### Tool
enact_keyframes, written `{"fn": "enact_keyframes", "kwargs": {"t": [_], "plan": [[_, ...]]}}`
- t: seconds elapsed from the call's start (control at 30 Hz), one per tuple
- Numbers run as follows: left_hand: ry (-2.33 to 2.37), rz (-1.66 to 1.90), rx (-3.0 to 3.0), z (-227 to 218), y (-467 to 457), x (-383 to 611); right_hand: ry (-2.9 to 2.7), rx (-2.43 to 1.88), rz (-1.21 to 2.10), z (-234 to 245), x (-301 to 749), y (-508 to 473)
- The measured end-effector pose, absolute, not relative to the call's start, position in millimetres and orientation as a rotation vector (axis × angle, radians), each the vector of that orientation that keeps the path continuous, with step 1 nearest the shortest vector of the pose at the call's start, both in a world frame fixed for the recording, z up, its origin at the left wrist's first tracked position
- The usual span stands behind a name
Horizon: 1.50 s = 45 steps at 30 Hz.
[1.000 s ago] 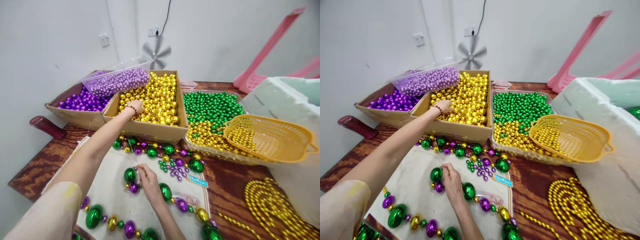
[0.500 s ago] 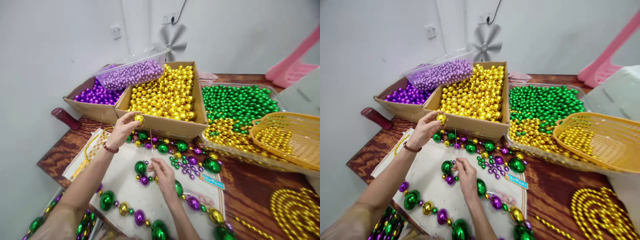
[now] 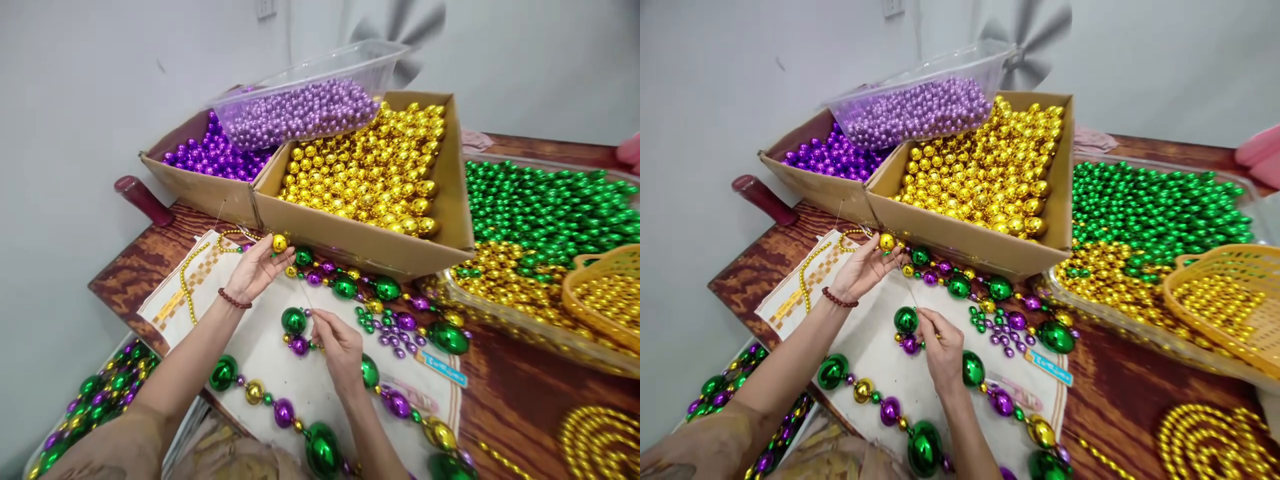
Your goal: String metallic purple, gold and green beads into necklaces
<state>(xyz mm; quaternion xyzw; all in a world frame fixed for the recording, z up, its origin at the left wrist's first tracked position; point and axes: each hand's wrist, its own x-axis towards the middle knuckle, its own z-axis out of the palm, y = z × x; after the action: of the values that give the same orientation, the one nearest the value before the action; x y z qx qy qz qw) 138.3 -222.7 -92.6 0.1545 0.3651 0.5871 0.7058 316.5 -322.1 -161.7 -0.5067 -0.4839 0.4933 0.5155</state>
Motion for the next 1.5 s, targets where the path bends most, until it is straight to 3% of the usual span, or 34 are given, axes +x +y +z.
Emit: {"fn": "enact_keyframes", "kwargs": {"t": [1.17, 1.4, 1.5], "plan": [[0.836, 1.222, 0.563, -98.4, -253.9, 159.7, -1.177, -1.262, 1.222, -163.0, 309.8, -318.7], [1.044, 1.091, 0.897, -125.5, -280.9, 173.5, -1.121, -1.262, 1.282, -163.8, 311.2, -313.3], [1.257, 1.256, 1.168, -120.8, -287.2, 170.3, -1.121, -1.232, 1.38, -165.4, 313.0, -312.7]]}}
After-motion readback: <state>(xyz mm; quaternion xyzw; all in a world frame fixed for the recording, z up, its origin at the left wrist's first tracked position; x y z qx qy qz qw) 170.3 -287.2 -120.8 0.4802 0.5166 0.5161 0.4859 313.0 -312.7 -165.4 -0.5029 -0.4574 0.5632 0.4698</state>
